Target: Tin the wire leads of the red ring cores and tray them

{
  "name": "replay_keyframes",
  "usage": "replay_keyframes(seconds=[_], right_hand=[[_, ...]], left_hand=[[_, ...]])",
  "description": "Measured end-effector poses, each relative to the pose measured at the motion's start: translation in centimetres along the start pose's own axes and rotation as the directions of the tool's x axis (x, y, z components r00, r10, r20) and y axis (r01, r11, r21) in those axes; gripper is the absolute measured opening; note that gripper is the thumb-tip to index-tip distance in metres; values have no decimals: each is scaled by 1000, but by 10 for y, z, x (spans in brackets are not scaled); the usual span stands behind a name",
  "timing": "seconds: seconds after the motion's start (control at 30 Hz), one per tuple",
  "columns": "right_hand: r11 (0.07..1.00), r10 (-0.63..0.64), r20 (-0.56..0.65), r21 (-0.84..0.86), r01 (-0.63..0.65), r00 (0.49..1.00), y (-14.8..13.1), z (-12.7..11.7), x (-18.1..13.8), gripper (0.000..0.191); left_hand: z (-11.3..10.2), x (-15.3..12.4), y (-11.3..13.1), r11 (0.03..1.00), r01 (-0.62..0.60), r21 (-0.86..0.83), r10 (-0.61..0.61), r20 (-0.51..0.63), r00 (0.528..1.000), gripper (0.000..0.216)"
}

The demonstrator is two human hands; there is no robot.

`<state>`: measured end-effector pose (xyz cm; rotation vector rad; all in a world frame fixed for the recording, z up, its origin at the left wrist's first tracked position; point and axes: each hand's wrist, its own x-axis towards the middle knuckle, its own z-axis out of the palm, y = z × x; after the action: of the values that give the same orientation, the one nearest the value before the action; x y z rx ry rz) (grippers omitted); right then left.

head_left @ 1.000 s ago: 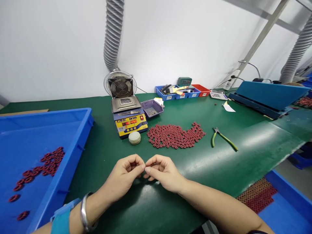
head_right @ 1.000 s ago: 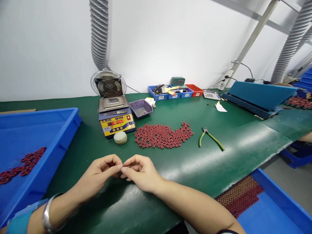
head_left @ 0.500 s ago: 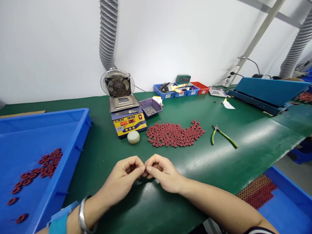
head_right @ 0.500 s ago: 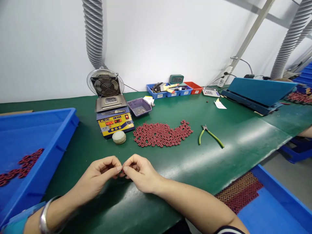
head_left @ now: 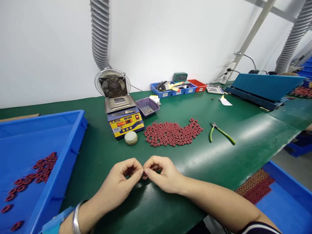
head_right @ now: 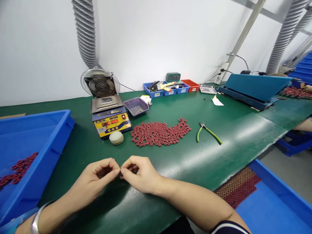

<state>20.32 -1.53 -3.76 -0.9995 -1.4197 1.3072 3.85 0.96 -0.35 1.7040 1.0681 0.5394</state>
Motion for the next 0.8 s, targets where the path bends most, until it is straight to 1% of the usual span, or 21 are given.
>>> replay_keyframes(seconds=[0.1, 0.23, 0.4, 0.5, 0.63, 0.7, 0.73, 0.8], right_hand=[[1000, -28, 29, -10, 29, 999, -1, -1, -2, 12], [990, -100, 61, -91, 105, 993, -1, -2, -3, 9], [920, -271, 95, -269, 286, 958, 1, -3, -4, 4], [885, -316, 122, -321, 339, 941, 4, -4, -4, 5], [859, -357, 154, -333, 388, 921, 6, -5, -4, 5], [869, -362, 134, -308, 386, 922, 6, -4, -4, 5], [891, -345, 108, -275, 362, 932, 6, -3, -4, 5], [956, -255, 48, -138, 260, 966, 6, 0, -3, 6]], left_hand=[[1, 0, 0, 1000, 0, 11, 0, 10, 1000, 25], [1, 1, -1, 1000, -9, 15, 9, -2, 1000, 25], [2, 0, -1, 1000, 7, -25, -8, -17, 1000, 24], [3, 0, 0, 997, 32, -65, -35, -35, 999, 24], [4, -1, 3, 987, 65, -147, -70, -30, 997, 24], [4, -2, 4, 981, 76, -180, -82, -25, 996, 24], [4, -2, 5, 978, 79, -192, -85, -22, 996, 24], [4, -2, 6, 974, 75, -213, -81, -19, 997, 23]])
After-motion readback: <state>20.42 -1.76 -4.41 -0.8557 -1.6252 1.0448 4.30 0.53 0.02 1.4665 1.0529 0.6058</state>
